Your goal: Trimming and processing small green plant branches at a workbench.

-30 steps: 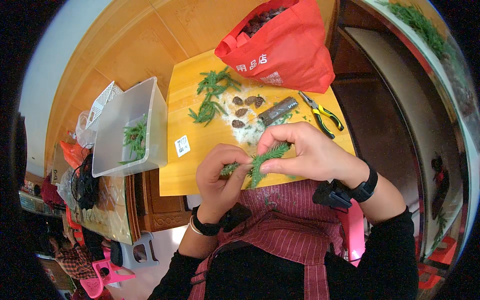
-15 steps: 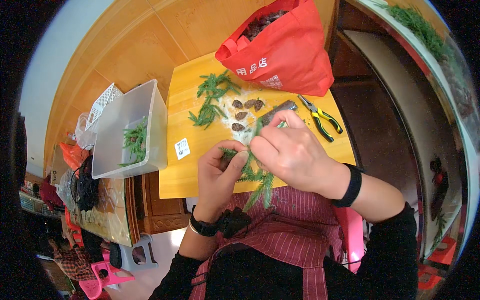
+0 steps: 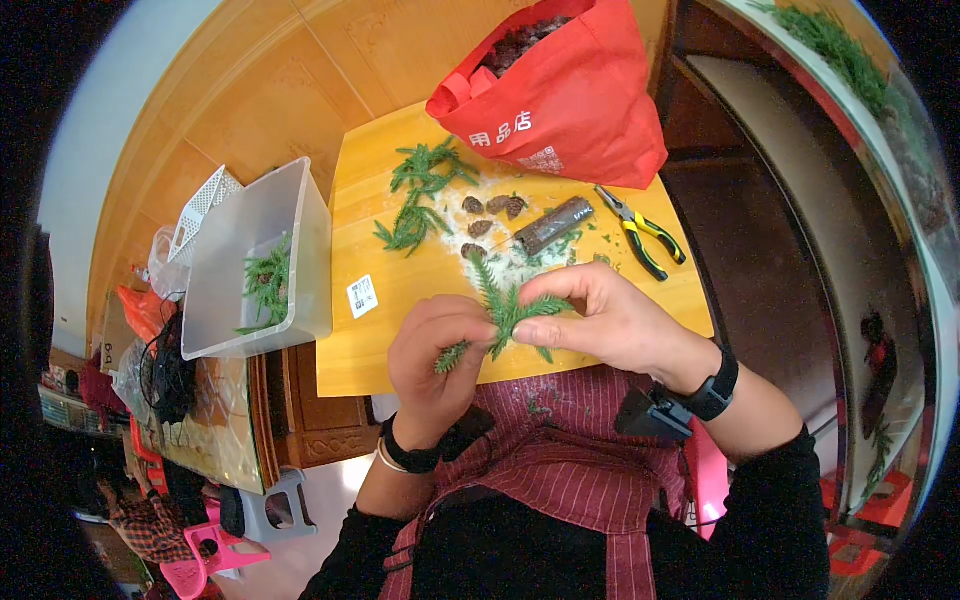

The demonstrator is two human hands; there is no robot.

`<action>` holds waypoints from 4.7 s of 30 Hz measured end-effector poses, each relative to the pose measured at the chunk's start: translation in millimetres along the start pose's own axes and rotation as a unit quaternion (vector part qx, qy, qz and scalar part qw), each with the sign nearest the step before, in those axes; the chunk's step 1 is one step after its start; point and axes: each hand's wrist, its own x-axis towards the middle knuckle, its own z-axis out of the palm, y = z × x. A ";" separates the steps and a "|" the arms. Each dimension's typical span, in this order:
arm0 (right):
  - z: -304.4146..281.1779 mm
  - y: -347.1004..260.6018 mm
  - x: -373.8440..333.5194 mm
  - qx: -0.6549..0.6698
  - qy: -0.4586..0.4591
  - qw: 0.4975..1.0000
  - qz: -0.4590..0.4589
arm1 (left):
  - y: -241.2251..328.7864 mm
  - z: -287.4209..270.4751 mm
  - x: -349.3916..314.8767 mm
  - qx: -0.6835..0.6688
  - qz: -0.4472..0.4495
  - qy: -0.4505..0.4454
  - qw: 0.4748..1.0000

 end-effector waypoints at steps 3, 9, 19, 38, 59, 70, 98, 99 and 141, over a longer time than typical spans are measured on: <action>3.4 3.8 -2.9 0.028 0.015 0.999 -0.021 | -0.1 0.4 0.3 0.010 0.018 0.004 1.000; 9.1 5.1 -6.9 0.106 0.033 0.994 -0.008 | 1.2 2.9 -2.3 0.019 0.028 0.011 0.999; 10.6 0.4 -10.4 0.076 0.051 0.996 -0.008 | 5.5 4.7 -3.2 0.014 0.005 0.012 1.000; 2.6 -7.9 -4.3 -0.427 0.155 0.821 -0.347 | 13.7 18.9 -5.8 -0.332 -0.358 0.031 0.872; 4.9 10.9 -19.2 -0.450 0.145 0.785 -0.400 | -1.0 16.5 0.3 0.059 0.019 0.014 0.998; 7.4 27.2 -10.8 -0.474 0.171 0.704 -0.500 | -0.8 19.6 -9.4 -0.126 -0.243 -0.061 0.960; -132.3 79.0 12.7 -0.614 0.247 0.745 0.085 | -8.5 15.9 -1.2 0.008 -0.005 0.043 0.999; -134.0 77.7 12.5 -0.609 0.248 0.748 0.091 | -8.7 14.6 -0.4 0.013 0.015 0.043 0.999; -23.1 14.2 -76.4 -0.011 -0.081 0.995 0.061 | -0.8 7.2 4.8 0.104 0.091 -0.001 0.990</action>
